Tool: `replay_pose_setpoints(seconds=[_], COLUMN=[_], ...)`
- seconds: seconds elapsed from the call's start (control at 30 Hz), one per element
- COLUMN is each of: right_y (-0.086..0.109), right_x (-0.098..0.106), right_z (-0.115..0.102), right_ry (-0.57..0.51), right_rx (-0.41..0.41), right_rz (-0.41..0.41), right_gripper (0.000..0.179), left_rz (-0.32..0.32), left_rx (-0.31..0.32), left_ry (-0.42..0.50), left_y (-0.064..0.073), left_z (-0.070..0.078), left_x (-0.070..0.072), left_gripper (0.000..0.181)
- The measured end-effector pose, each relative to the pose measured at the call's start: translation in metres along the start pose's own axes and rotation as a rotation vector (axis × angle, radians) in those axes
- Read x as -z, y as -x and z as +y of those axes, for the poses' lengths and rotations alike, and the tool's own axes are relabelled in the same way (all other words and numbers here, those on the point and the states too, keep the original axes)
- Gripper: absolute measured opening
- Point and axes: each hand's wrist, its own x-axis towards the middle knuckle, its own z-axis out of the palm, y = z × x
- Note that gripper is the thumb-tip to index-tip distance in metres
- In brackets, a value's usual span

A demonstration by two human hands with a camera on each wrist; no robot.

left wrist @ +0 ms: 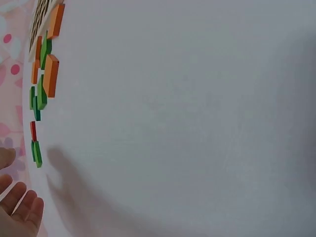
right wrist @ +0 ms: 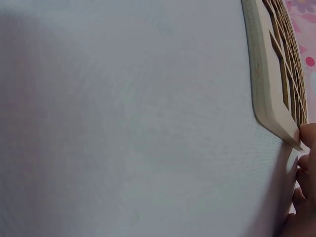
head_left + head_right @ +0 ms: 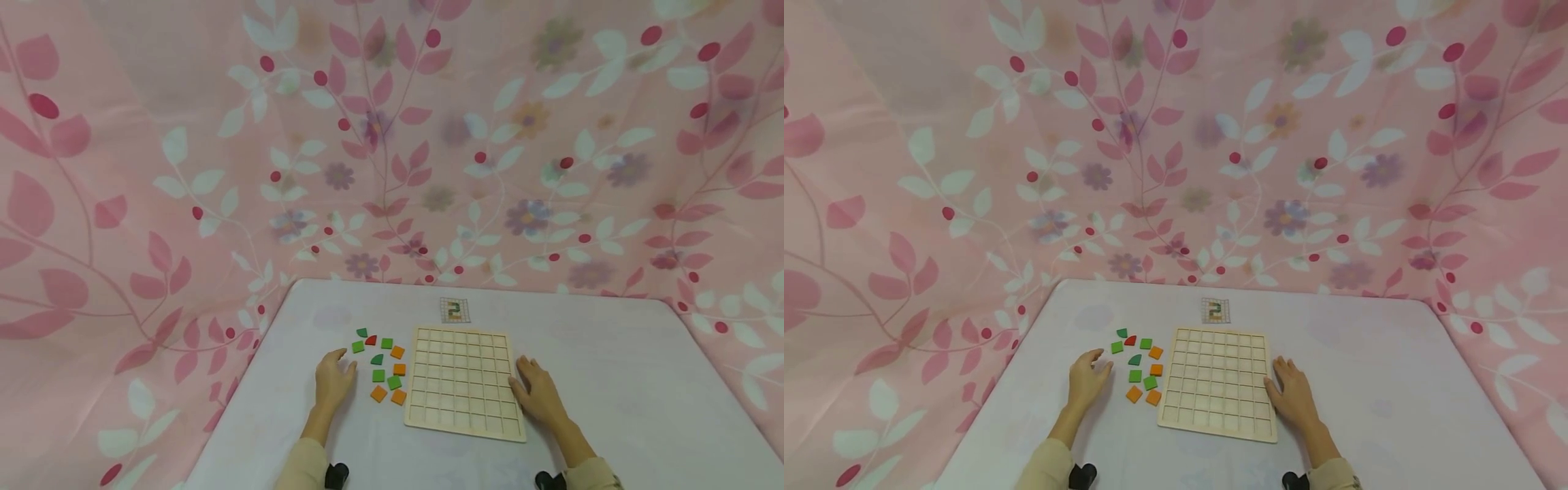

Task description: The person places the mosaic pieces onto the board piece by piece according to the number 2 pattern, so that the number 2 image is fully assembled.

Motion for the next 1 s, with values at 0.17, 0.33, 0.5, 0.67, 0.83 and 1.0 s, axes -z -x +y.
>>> replay_pose_setpoints(seconds=[0.17,0.33,0.5,0.67,0.83,1.0], right_y=[0.001,0.000,-0.001,-0.003,-0.003,-0.003], right_x=[-0.003,-0.002,0.000,0.002,0.004,0.005], right_z=[-0.001,-0.002,-0.004,-0.006,-0.005,-0.006], right_ry=[0.001,0.017,0.018,0.004,-0.048,-0.087], right_rx=[0.020,0.023,0.013,-0.025,-0.066,-0.098], right_rz=[0.011,-0.007,-0.020,-0.056,-0.066,-0.030], right_gripper=[0.046,0.047,0.047,0.048,0.047,0.044], left_rz=[-0.029,-0.063,-0.094,-0.118,-0.137,-0.134], left_rx=[0.043,0.073,0.117,0.175,0.209,0.215], left_ry=[-0.013,0.001,0.005,-0.006,0.002,0.020], left_y=[-0.008,-0.016,-0.023,-0.028,-0.032,-0.034], left_z=[-0.015,-0.020,-0.019,-0.017,-0.017,-0.016], left_x=[-0.005,-0.010,-0.016,-0.019,-0.023,-0.026], left_gripper=[0.034,0.038,0.040,0.042,0.044,0.045])
